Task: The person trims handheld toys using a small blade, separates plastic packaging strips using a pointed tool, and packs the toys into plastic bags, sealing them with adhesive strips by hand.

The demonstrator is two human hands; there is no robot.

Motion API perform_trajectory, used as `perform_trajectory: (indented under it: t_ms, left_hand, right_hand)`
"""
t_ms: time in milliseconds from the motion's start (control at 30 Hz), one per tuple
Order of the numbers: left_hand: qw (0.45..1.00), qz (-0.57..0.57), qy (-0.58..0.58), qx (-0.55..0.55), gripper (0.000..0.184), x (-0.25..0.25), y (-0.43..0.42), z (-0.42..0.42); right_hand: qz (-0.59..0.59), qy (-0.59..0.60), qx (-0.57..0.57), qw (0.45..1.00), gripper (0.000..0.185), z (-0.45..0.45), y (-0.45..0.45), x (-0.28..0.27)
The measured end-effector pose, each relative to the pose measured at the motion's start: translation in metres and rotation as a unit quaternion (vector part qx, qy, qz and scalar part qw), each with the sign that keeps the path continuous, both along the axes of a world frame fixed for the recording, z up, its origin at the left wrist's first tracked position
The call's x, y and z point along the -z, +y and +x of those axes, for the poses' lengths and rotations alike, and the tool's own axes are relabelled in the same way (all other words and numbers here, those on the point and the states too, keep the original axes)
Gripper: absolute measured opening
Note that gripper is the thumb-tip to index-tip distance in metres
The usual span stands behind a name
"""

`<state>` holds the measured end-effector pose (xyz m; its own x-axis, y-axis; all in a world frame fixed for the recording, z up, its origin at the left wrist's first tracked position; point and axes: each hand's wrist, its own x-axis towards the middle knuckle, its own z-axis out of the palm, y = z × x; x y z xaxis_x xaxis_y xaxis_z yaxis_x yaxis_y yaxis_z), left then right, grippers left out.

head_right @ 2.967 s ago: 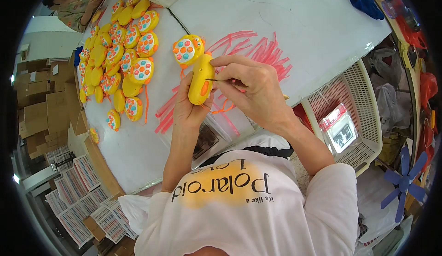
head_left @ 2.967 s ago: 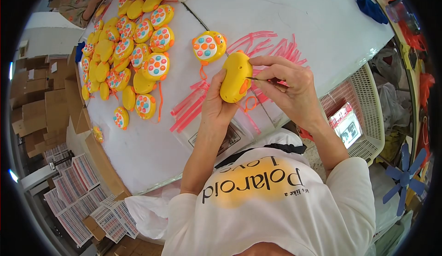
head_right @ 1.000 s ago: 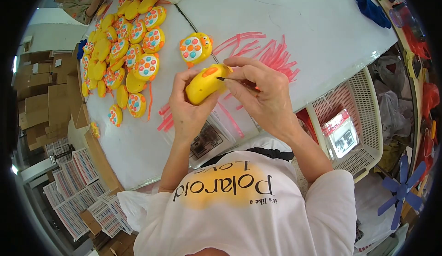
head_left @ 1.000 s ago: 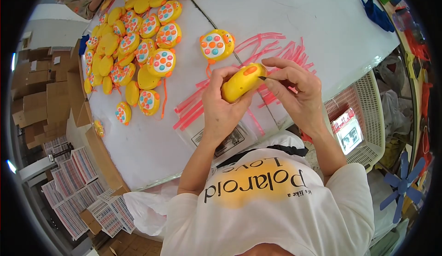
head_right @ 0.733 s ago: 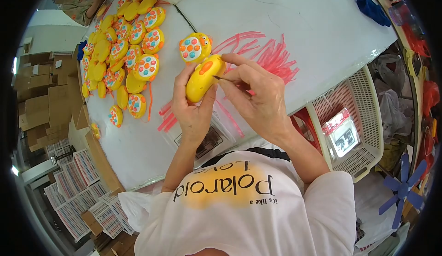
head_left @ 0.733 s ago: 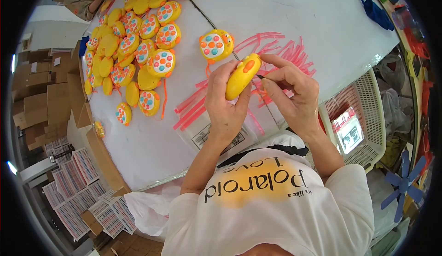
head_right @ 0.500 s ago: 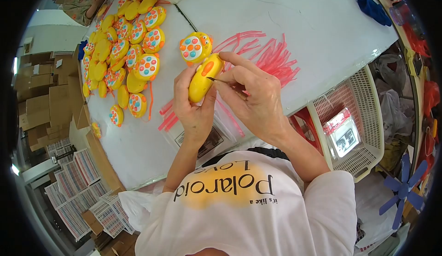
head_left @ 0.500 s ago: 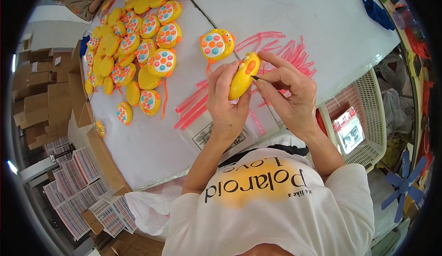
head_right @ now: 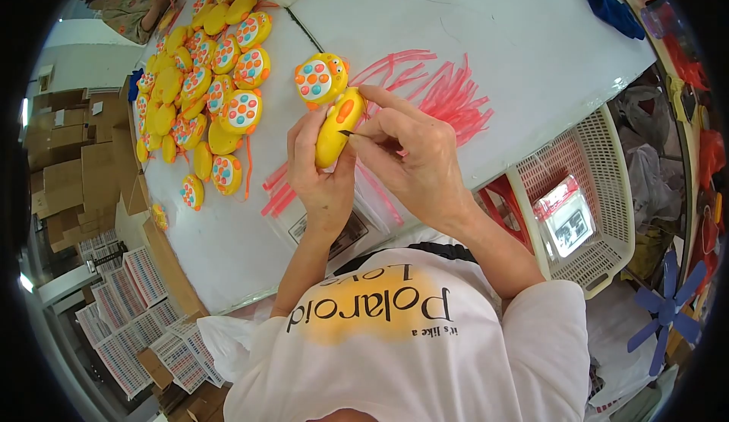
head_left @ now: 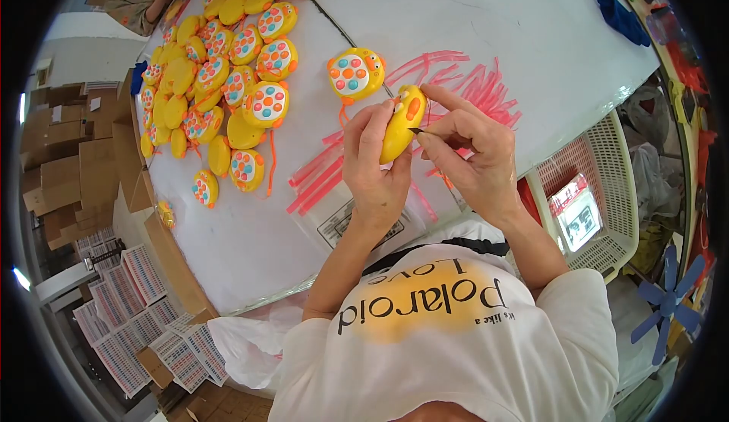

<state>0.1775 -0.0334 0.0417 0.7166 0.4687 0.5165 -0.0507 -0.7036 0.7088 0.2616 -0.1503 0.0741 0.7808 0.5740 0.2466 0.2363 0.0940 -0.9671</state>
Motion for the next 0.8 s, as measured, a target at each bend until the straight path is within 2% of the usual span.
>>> perform_trajectory:
  t_ms: [133,200,333,400,500,733,800]
  left_hand:
    - [1.0,-0.012,-0.023,0.002,0.048,0.0021,-0.0017,-0.0016]
    - [1.0,-0.02,-0.019,0.002,0.047,0.002,-0.0011,-0.0012]
    - [1.0,-0.012,-0.013,-0.001,0.047,0.001,-0.0004,-0.0014]
    - [1.0,-0.022,-0.011,-0.003,0.051,0.0026,-0.0016,-0.0022]
    - [1.0,-0.026,-0.004,-0.005,0.054,0.0034,-0.0017,-0.0007]
    - [1.0,0.016,0.012,-0.011,0.057,0.0049,-0.0012,0.0002]
    - [1.0,0.008,0.004,-0.015,0.058,0.0055,-0.0021,0.0001]
  right_hand:
    - [-0.016,0.034,0.014,0.999,0.009,0.0038,-0.001,0.0048]
    - [-0.003,-0.018,0.0,1.0,0.007,0.0039,-0.0005,0.0037]
    - [0.009,-0.011,-0.004,1.0,0.006,0.003,0.001,0.0039]
    - [-0.03,0.058,0.006,0.998,0.007,0.0049,0.0006,0.0026]
    - [-0.007,-0.006,-0.016,1.0,0.008,0.0022,0.0006,0.0069]
    - [-0.012,0.001,-0.029,1.0,0.004,0.0036,-0.0006,0.0044]
    - [-0.032,0.044,-0.025,0.998,0.005,0.0052,-0.0013,0.0046]
